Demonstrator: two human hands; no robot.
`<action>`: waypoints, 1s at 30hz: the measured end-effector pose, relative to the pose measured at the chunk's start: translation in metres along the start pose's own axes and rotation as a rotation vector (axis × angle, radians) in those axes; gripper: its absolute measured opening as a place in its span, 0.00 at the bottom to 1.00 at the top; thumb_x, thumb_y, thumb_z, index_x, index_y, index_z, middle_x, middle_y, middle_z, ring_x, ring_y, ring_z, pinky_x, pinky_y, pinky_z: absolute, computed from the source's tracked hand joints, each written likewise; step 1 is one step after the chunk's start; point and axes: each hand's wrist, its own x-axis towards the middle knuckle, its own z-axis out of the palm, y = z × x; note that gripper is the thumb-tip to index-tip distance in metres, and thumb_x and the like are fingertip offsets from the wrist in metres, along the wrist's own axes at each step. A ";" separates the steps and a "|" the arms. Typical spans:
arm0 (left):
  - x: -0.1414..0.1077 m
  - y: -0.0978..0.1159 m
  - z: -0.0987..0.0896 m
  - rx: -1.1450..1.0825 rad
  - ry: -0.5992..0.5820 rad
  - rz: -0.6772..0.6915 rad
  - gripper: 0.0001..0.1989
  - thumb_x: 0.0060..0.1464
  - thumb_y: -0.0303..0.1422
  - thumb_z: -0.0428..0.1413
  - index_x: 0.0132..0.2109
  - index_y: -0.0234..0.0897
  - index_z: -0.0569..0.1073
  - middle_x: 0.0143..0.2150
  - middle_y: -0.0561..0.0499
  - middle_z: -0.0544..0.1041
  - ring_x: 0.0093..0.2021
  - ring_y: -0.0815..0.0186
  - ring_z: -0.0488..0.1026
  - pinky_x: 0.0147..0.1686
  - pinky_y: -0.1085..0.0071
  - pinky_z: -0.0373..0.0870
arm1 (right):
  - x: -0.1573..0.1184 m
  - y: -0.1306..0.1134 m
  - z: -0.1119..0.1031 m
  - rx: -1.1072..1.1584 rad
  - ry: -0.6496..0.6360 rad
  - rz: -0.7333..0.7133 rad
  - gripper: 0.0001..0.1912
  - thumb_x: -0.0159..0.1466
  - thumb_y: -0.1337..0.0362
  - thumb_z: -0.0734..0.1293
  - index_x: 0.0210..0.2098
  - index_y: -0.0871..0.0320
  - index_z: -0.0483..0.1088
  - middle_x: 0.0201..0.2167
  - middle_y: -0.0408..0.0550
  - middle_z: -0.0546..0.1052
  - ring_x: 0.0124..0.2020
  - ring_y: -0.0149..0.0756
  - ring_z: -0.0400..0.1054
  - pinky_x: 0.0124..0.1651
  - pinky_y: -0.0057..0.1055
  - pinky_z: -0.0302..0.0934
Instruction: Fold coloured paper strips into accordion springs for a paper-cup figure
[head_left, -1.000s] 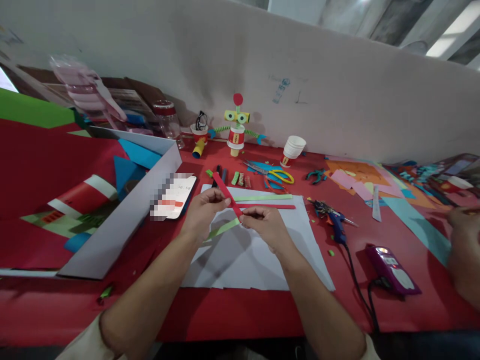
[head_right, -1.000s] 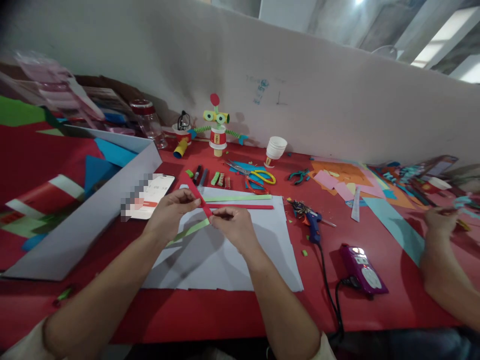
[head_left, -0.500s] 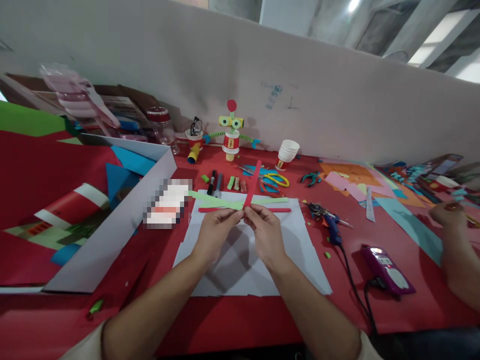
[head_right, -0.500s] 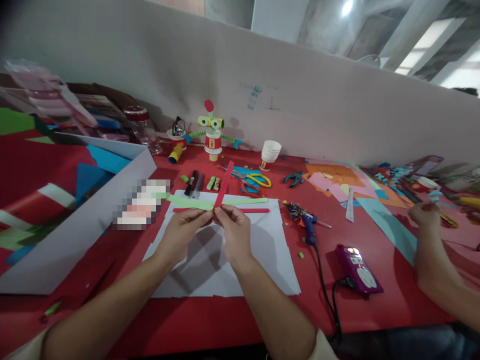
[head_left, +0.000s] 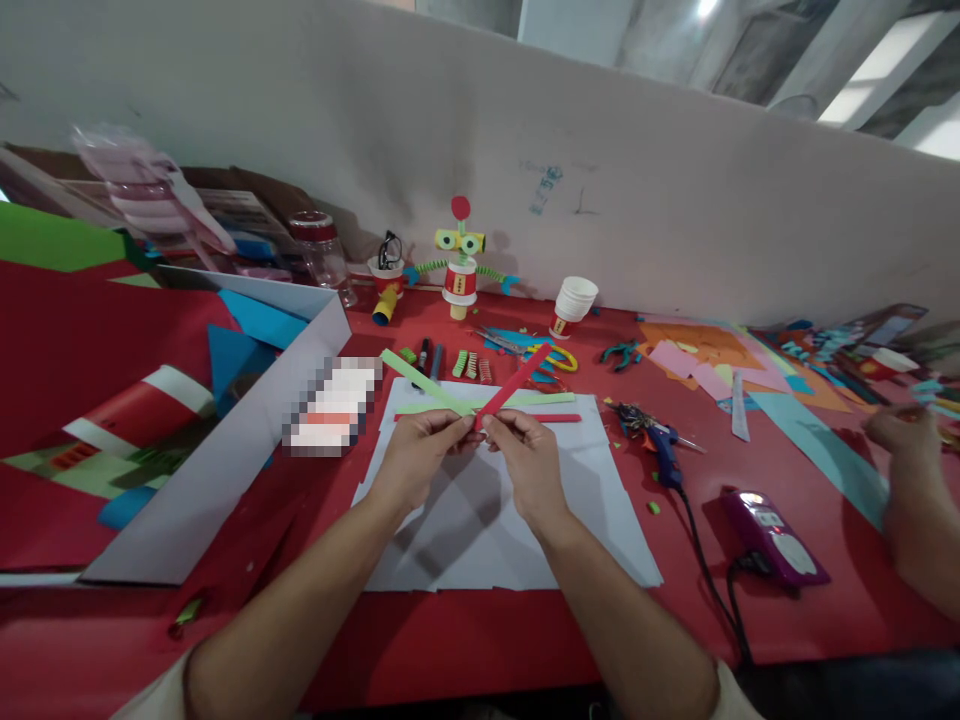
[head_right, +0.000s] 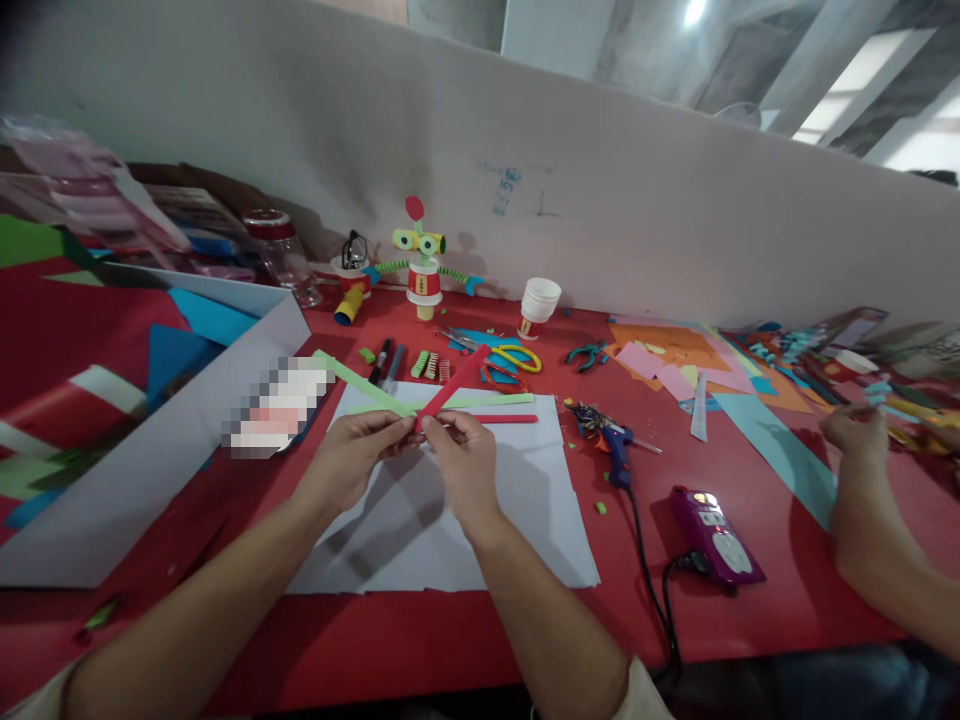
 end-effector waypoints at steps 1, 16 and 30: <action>0.000 -0.001 0.000 -0.004 -0.012 -0.007 0.10 0.36 0.37 0.66 0.24 0.35 0.78 0.24 0.49 0.76 0.28 0.65 0.73 0.35 0.68 0.70 | 0.000 -0.001 0.000 -0.004 -0.001 -0.003 0.08 0.53 0.59 0.68 0.24 0.57 0.73 0.20 0.40 0.71 0.24 0.30 0.63 0.30 0.28 0.60; 0.000 -0.004 0.000 -0.023 -0.031 -0.008 0.06 0.39 0.33 0.65 0.23 0.36 0.77 0.24 0.50 0.77 0.28 0.66 0.74 0.38 0.66 0.71 | 0.004 0.000 -0.003 0.045 -0.045 0.054 0.08 0.53 0.61 0.69 0.22 0.58 0.72 0.18 0.39 0.69 0.23 0.28 0.59 0.29 0.27 0.56; 0.001 -0.009 -0.001 -0.031 0.095 -0.042 0.08 0.38 0.34 0.65 0.24 0.35 0.76 0.23 0.52 0.74 0.26 0.71 0.67 0.30 0.73 0.62 | -0.001 0.005 0.003 0.105 -0.036 0.095 0.09 0.51 0.60 0.71 0.31 0.57 0.75 0.26 0.42 0.76 0.28 0.30 0.67 0.34 0.28 0.61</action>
